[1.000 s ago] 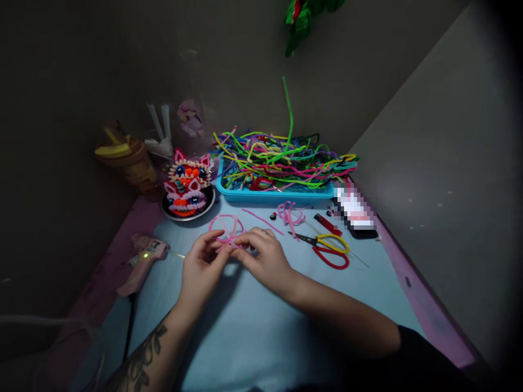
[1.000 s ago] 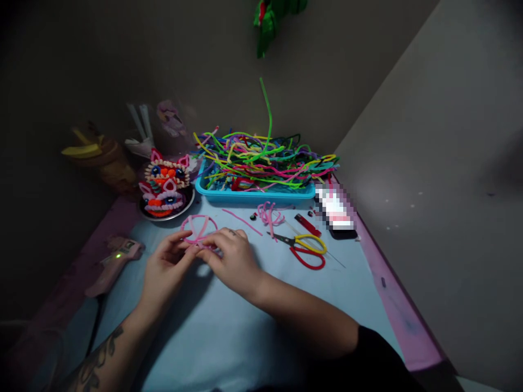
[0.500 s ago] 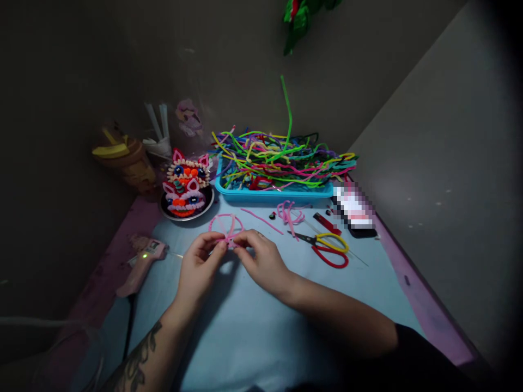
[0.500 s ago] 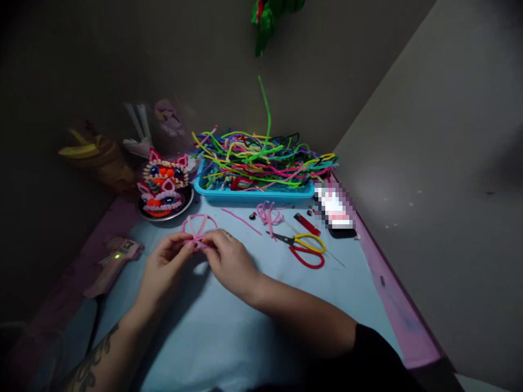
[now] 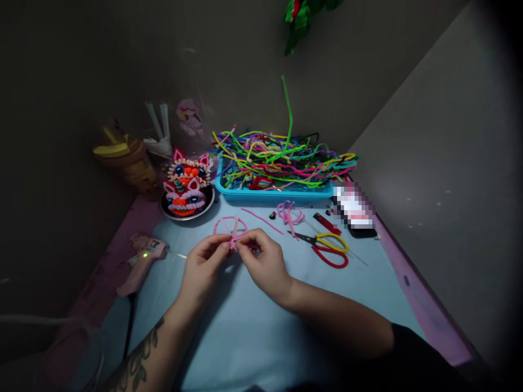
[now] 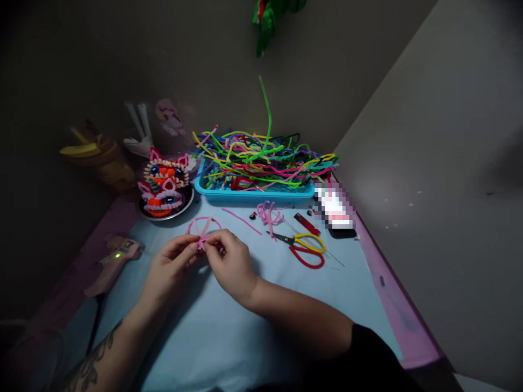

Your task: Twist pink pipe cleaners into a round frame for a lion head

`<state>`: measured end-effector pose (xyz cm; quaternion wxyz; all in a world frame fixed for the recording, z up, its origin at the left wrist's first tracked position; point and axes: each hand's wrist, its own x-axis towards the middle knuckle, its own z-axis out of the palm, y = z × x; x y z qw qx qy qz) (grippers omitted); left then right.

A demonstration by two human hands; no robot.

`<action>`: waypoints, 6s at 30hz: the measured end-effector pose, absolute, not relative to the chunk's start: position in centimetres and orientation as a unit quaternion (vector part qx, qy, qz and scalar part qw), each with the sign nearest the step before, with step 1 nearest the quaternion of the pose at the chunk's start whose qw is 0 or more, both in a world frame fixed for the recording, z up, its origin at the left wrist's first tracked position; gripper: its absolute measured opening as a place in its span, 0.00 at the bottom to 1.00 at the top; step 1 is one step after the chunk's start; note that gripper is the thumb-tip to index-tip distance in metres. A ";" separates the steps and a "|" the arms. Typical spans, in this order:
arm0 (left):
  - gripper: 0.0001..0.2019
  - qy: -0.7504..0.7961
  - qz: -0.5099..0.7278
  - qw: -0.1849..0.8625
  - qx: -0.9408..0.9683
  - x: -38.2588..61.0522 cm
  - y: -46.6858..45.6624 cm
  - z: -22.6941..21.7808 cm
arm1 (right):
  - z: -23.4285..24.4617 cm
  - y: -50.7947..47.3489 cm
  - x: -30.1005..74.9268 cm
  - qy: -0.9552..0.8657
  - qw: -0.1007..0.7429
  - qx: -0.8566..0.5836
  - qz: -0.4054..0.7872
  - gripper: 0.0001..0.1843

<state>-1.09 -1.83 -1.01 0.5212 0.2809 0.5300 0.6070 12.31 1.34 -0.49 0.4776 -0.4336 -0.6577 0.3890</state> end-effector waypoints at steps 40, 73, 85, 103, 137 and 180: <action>0.14 0.561 0.595 0.489 0.304 -1.0 -1.7 -0.4 | -0.8 1.6 12.6 -0.697 0.504 -0.400 0.316 0.05; 0.11 0.580 0.601 0.460 0.302 -0.6 -1.9 0.0 | -1.8 1.3 12.3 -0.689 0.531 -0.374 0.322 0.06; 0.13 0.566 0.605 0.473 0.301 -1.1 -1.7 -0.1 | -1.2 2.3 13.2 -0.763 0.515 -0.320 0.222 0.05; 0.17 0.553 0.596 0.503 0.293 -1.1 -1.7 0.0 | 0.0 3.8 14.4 -0.802 0.459 -0.366 0.111 0.04; 0.21 0.511 0.620 0.532 0.267 -1.4 -1.5 -0.4 | -1.0 3.5 13.6 -0.804 0.401 -0.360 0.252 0.11; 0.25 0.464 0.664 0.561 0.172 -1.8 -0.9 -0.7 | -1.8 3.5 13.8 -0.761 0.491 -0.334 0.263 0.05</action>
